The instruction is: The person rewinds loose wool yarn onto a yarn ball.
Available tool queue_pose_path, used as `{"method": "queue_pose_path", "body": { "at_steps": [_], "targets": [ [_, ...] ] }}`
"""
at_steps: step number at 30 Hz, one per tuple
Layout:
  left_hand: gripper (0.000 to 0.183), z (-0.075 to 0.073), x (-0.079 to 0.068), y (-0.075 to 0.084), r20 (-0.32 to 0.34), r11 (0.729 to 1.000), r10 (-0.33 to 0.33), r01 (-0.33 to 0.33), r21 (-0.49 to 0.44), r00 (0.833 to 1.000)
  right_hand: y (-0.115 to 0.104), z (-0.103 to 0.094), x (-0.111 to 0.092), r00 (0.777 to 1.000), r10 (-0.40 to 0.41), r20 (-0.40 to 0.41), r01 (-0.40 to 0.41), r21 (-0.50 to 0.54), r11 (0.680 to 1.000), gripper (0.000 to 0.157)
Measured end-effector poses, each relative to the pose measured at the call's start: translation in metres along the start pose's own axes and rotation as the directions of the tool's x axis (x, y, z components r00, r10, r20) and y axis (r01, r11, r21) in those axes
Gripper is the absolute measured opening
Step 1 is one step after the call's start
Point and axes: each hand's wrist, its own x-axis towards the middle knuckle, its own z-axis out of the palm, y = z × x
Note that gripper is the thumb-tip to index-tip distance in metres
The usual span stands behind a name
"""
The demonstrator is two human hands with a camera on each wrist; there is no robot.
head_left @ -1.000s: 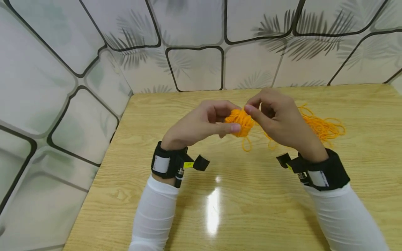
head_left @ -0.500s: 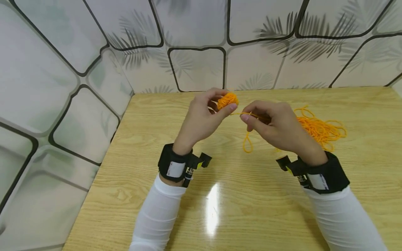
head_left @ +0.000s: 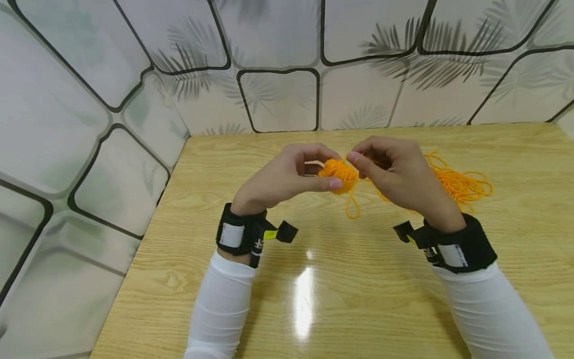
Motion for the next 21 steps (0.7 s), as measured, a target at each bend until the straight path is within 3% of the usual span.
{"method": "queue_pose_path", "body": {
  "at_steps": [4,7,10,12,14,16,19,21],
  "targets": [
    [0.033,0.002,0.001,0.000,-0.146,0.985,0.043,-0.067,-0.161,0.988,0.006,0.004,0.001,0.999,-0.037,0.029,0.036,0.008,0.999,0.012],
    [0.031,0.007,0.007,-0.002,-0.308,0.977,0.101,-0.153,-0.149,0.946,0.004,0.007,0.000,0.997,-0.048,0.059,0.049,-0.009,0.999,0.012],
    [0.031,0.012,0.013,-0.007,-0.448,0.982,0.186,-0.179,0.059,0.875,0.002,0.009,-0.001,0.994,-0.053,0.092,0.056,-0.031,0.998,0.009],
    [0.030,0.014,0.014,-0.011,-0.477,0.955,0.242,-0.122,0.269,0.845,0.002,0.010,-0.002,0.993,-0.056,0.108,0.061,-0.043,0.997,0.008],
    [0.031,0.016,0.013,-0.014,-0.459,0.913,0.244,-0.043,0.405,0.854,0.002,0.010,-0.004,0.993,-0.049,0.110,0.054,-0.045,0.997,0.007],
    [0.031,0.015,0.011,-0.015,-0.408,0.889,0.201,0.009,0.458,0.891,0.002,0.008,-0.005,0.995,-0.043,0.093,0.048,-0.053,0.997,0.008],
    [0.029,0.012,0.009,-0.015,-0.275,0.931,0.083,0.024,0.363,0.958,0.002,0.003,-0.005,0.999,-0.034,0.031,0.035,-0.043,0.998,0.009],
    [0.027,0.009,0.008,-0.013,-0.163,0.957,0.044,0.005,0.290,0.986,0.003,0.000,-0.005,1.000,-0.027,-0.014,0.026,-0.027,0.999,0.010]
  ]
}}
